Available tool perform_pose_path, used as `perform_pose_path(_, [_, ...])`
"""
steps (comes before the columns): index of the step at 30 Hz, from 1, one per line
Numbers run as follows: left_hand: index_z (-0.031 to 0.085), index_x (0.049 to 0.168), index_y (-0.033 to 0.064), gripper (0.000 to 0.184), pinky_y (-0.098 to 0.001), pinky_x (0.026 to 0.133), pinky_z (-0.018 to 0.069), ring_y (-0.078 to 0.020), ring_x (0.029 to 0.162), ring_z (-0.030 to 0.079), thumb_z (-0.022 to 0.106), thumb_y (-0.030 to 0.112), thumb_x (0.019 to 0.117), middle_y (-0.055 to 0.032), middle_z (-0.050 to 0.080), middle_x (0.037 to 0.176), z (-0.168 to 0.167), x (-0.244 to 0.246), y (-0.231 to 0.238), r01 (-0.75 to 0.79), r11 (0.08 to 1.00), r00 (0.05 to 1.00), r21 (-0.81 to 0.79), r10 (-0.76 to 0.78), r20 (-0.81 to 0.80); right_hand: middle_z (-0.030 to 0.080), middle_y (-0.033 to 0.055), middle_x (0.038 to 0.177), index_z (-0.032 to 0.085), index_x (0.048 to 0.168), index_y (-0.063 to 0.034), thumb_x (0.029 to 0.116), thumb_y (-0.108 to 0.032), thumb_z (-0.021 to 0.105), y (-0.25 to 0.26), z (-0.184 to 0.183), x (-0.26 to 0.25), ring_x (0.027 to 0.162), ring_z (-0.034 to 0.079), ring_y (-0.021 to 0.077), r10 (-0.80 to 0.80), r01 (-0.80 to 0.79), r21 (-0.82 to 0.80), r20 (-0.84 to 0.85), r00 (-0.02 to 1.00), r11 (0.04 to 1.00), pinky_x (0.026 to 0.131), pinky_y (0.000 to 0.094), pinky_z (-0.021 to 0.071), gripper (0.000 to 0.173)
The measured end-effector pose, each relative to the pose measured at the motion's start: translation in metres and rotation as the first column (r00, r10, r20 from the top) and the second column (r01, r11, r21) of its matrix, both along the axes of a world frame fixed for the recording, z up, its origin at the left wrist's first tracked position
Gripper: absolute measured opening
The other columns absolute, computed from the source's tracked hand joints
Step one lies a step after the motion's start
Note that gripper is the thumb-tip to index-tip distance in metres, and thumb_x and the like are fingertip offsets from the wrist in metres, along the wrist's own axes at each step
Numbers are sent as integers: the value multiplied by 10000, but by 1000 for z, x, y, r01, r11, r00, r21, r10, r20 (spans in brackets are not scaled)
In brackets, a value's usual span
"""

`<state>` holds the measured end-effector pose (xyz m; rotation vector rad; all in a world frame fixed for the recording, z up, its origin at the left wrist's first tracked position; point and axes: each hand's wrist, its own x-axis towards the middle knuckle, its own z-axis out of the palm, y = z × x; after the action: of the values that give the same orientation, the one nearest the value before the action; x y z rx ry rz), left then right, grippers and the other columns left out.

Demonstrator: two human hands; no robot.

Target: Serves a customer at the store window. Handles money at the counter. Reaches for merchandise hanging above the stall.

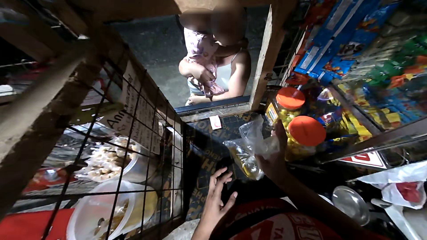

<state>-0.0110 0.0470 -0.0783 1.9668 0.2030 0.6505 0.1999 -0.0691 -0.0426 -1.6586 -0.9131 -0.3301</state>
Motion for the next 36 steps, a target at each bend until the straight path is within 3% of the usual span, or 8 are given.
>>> perform_pose_path(4, [580, 1352, 26, 480, -215, 993, 525, -78, 1197, 598, 686, 282, 960, -187, 469, 1465, -1, 0, 0, -5, 1000, 1000, 4, 5, 20, 242, 92, 1661, 372, 1491, -303, 1023, -532, 499, -4, -1, -6, 1563, 170, 194, 82, -57, -95, 292, 953, 994, 1251, 405, 214, 537])
perform_pose_path(7, [579, 1356, 45, 471, -219, 983, 535, -75, 1177, 608, 686, 278, 961, -169, 477, 1461, -4, 0, 1, -14, 1000, 999, 14, 13, 37, 442, 47, 1585, 530, 1410, -394, 1088, -528, 270, -2, 8, -5, 1526, 295, 309, 323, -175, -379, 373, 870, 909, 1232, 548, 210, 435])
perform_pose_path(10, [587, 1355, 78, 455, -235, 980, 550, -77, 1175, 618, 682, 297, 968, -149, 479, 1463, -6, 1, 2, -16, 999, 999, 33, 15, 39, 523, 9, 1542, 709, 1286, -295, 1029, -477, 482, 3, 6, 0, 1499, 357, 361, 483, -304, -616, 143, 864, 727, 1178, 713, 209, 388])
perform_pose_path(16, [657, 1263, 79, 351, -241, 995, 545, -93, 1204, 606, 684, 265, 965, -149, 494, 1457, -8, 0, 2, -6, 1000, 998, 21, 5, 55, 405, 101, 1617, 601, 1429, -287, 780, -403, 822, -3, 13, -14, 1500, 291, 461, 333, -283, -731, -81, 940, 621, 1115, 710, 317, 695])
perform_pose_path(19, [675, 1249, 112, 320, -232, 1008, 531, -88, 1226, 587, 675, 271, 971, -122, 513, 1445, -8, 0, 2, -7, 999, 999, 42, 5, 42, 326, 174, 1644, 562, 1467, -299, 791, -298, 825, -4, 15, -19, 1497, 263, 504, 265, -262, -744, -119, 957, 615, 1133, 656, 350, 725])
perform_pose_path(24, [700, 1190, 65, 290, -238, 1035, 506, -116, 1261, 571, 679, 242, 961, -151, 558, 1404, -5, -1, 1, -11, 999, 999, 49, 9, 36, 298, 193, 1651, 567, 1460, -296, 779, -144, 804, -2, 29, -23, 1401, 437, 489, 238, -259, -786, -146, 960, 562, 986, 571, 519, 737])
perform_pose_path(31, [706, 1165, 71, 255, -244, 1073, 488, -116, 1306, 548, 659, 234, 973, -127, 581, 1384, -4, -1, 1, -1, 998, 1000, 55, 0, 24, 213, 133, 1692, 481, 1523, -327, 805, -206, 777, 0, 37, -17, 1203, 613, 411, 158, -286, -837, -240, 958, 465, 827, 523, 574, 786])
perform_pose_path(36, [720, 1149, 61, 252, -233, 1071, 483, -109, 1291, 558, 655, 231, 975, -124, 606, 1358, -4, 0, 2, 13, 999, 1000, 49, -14, 12, 145, 105, 1711, 387, 1575, -256, 806, -215, 796, 1, 43, -6, 1195, 632, 364, 108, -371, -804, -364, 925, 465, 864, 514, 576, 873])
